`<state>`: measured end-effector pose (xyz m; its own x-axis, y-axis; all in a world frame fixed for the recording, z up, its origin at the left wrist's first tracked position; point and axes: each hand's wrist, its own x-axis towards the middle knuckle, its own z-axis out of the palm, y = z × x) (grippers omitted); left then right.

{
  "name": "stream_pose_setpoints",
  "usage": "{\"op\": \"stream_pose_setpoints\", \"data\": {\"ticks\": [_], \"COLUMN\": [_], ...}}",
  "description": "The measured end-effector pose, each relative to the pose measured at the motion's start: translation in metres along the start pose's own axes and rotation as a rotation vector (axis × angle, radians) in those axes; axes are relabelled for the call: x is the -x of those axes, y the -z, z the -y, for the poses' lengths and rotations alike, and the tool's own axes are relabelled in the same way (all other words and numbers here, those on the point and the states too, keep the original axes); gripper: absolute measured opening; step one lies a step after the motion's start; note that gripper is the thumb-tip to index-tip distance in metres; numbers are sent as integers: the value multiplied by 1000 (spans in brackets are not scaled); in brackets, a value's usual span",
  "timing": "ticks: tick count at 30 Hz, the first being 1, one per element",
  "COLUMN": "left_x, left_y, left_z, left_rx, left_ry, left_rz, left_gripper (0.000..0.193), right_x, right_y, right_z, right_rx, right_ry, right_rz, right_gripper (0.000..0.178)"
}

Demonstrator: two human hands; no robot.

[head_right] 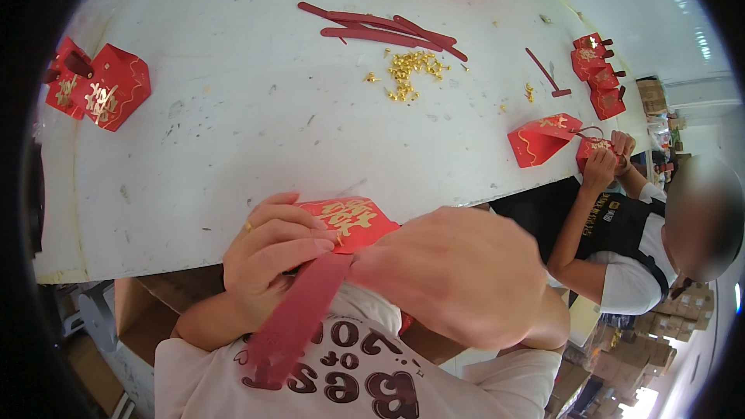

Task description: The person assembles small red gift boxes by folding the paper, inserting a red ribbon through a hole, and securing it with a gold fastener. Completed boxes are placed into a cardboard box on the floor.

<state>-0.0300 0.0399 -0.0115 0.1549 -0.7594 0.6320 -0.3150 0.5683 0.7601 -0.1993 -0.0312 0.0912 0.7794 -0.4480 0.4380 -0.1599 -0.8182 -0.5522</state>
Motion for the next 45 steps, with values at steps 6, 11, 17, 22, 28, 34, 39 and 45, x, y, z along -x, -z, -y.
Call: {"op": "stream_pose_setpoints", "data": {"ticks": [6,11,17,22,28,34,39,45], "left_x": [0,-6,-1,7,11,10,10,11], "left_y": [-2,-1,0,3,0,2,3,2], "left_z": [-2,-2,-1,-2,-4,-9,-13,-12], "left_rx": [-68,53,39,-38,-81,-118,-220,-250], "left_ry": [-48,-11,-93,-125,-162,-126,-86,-108], "left_rz": [-31,10,2,27,25,25,6,-18], "left_gripper": [21,21,18,15,16,15,19,25], "right_x": [3,0,-20,-11,2,1,-4,-4], "right_y": [-2,-27,-5,0,-3,0,0,-1], "right_z": [-5,-21,-25,-13,-6,-1,0,-4], "right_rx": [263,773,688,141,-238,-279,-241,-197], "right_ry": [370,666,326,-233,-627,-575,-456,-324], "right_rz": [81,-151,-2,113,230,282,266,314], "right_gripper": [18,22,30,34,29,29,31,31]}}
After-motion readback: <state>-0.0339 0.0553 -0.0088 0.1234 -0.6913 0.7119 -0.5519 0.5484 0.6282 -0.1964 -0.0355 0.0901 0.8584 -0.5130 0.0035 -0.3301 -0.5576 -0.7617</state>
